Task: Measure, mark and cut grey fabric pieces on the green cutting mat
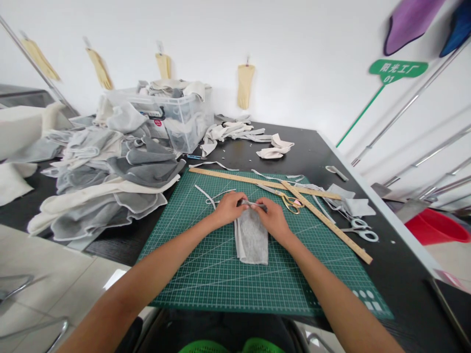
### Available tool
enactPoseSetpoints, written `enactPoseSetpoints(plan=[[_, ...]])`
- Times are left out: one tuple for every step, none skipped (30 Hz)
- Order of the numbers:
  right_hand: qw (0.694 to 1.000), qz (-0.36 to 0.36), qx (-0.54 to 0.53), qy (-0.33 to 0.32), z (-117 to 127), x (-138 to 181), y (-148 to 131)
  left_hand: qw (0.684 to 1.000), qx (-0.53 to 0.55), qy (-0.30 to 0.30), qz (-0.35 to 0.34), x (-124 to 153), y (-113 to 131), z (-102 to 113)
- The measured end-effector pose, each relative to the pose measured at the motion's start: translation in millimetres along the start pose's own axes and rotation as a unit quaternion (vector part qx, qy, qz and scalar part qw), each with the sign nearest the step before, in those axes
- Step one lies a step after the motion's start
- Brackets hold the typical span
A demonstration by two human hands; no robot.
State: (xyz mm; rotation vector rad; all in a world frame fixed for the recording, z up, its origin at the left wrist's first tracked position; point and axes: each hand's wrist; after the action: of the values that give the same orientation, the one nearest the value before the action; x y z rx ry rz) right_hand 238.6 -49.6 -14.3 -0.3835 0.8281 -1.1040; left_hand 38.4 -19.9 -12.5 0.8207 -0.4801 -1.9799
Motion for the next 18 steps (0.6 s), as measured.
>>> enactPoseSetpoints(plan=[[1.0, 0.001, 0.004, 0.002, 1, 0, 0, 0.999, 0.025, 0.006, 0.019, -1, -1, -1], [1.0, 0.003, 0.009, 0.004, 2, 0, 0, 0.998, 0.048, 0.011, 0.036, -1, -2, -1], [1.0, 0.006, 0.014, 0.006, 3, 0, 0, 0.996, 0.066, 0.016, 0.051, -2, -3, -2], [1.0, 0.009, 0.018, 0.008, 3, 0, 1, 0.995, 0.077, 0.023, 0.062, -2, -3, -2], [1.0, 0.01, 0.019, 0.013, 3, -1, 2, 0.994, 0.082, 0.031, 0.07, -2, -4, -2], [1.0, 0.008, 0.019, 0.019, 3, -1, 3, 0.993, 0.081, 0.036, 0.076, -2, -4, -2], [0.999, 0.004, 0.019, 0.026, 3, -1, 5, 0.993, 0.076, 0.04, 0.08, -1, -4, -1], [0.999, -0.001, 0.02, 0.033, 2, -2, 7, 0.993, 0.069, 0.045, 0.085, -1, -4, 0], [0.999, -0.006, 0.022, 0.037, 1, -2, 9, 0.993, 0.058, 0.05, 0.089, 0, -4, 1], [0.999, -0.011, 0.024, 0.04, 1, -3, 10, 0.993, 0.044, 0.054, 0.094, 1, -5, 2], [0.999, -0.015, 0.027, 0.042, 0, -3, 12, 0.993, 0.03, 0.059, 0.098, 2, -5, 3], [0.999, -0.018, 0.031, 0.04, 0, -3, 13, 0.992, 0.016, 0.063, 0.104, 2, -6, 3], [0.998, -0.021, 0.037, 0.039, 0, -2, 14, 0.992, 0.005, 0.063, 0.108, 2, -6, 4], [0.998, -0.024, 0.044, 0.037, 0, -2, 14, 0.992, -0.003, 0.061, 0.112, 2, -7, 4], [0.998, -0.027, 0.052, 0.034, 0, -2, 15, 0.992, -0.008, 0.057, 0.114, 1, -9, 5], [0.997, -0.029, 0.059, 0.03, 1, -1, 14, 0.992, -0.01, 0.053, 0.115, 1, -10, 5], [0.997, -0.029, 0.067, 0.027, 2, -1, 13, 0.992, -0.01, 0.05, 0.113, 1, -11, 5], [0.996, -0.027, 0.078, 0.028, 3, -1, 10, 0.993, -0.008, 0.048, 0.111, 0, -11, 5]])
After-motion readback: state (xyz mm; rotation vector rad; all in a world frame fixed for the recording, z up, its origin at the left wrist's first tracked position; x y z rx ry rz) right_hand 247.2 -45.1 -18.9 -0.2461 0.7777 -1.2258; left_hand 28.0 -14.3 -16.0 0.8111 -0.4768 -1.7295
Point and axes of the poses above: each hand's wrist, its own x-axis away from the middle knuckle, its own z-axis out of the back of the hand, y = z × x, and after that the axes turned 3 degrees about -x, right-handed
